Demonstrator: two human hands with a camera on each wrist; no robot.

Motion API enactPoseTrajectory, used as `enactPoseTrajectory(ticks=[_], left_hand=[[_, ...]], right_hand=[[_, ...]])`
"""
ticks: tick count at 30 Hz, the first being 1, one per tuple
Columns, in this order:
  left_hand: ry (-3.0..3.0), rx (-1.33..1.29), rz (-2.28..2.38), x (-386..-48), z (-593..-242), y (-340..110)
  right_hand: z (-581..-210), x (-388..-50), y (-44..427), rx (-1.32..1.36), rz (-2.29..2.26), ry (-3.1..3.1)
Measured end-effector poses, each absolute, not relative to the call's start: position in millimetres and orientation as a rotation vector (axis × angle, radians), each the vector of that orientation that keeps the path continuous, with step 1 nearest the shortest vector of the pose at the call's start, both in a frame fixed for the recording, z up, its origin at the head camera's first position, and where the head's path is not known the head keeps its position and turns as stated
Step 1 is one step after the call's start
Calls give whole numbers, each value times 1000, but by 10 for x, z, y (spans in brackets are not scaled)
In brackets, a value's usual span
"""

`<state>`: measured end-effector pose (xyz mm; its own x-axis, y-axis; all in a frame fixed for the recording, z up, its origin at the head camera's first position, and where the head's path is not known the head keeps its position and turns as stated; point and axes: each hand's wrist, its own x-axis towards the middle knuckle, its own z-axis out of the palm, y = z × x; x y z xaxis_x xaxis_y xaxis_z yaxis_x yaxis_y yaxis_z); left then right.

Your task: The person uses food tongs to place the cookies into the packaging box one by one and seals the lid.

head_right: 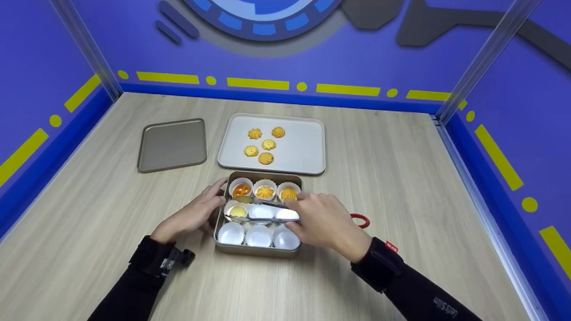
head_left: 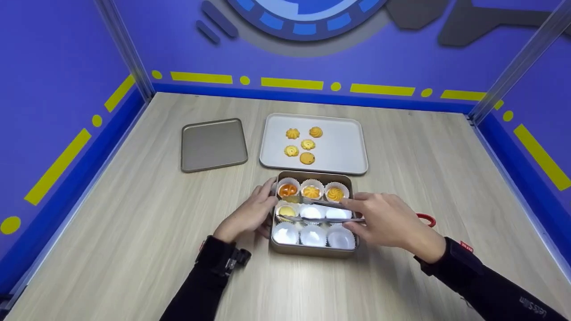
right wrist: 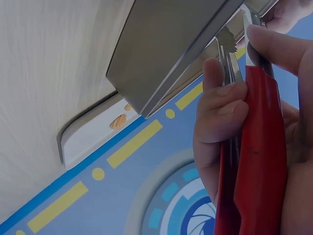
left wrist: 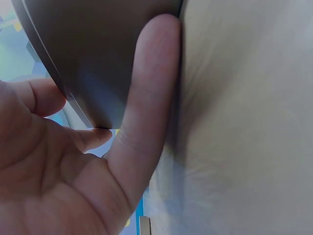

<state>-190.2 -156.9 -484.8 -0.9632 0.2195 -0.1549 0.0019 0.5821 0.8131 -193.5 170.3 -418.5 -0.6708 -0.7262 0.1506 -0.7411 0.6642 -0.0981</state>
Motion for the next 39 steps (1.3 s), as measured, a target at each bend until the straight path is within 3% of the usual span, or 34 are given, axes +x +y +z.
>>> enactPoseTrajectory(ticks=[12, 24, 39], left_hand=[[2576, 172, 1319, -1923, -4870, -1573], [2559, 170, 1334, -1914, -4854, -1566], [2550, 152, 1315, -1918, -4861, -1561]], right_hand=[[-3789, -2209, 1889, 975, 430, -2805], [-4073, -2882, 1816, 781, 306, -3010], [-4154, -3012, 1631, 768, 252, -3081]])
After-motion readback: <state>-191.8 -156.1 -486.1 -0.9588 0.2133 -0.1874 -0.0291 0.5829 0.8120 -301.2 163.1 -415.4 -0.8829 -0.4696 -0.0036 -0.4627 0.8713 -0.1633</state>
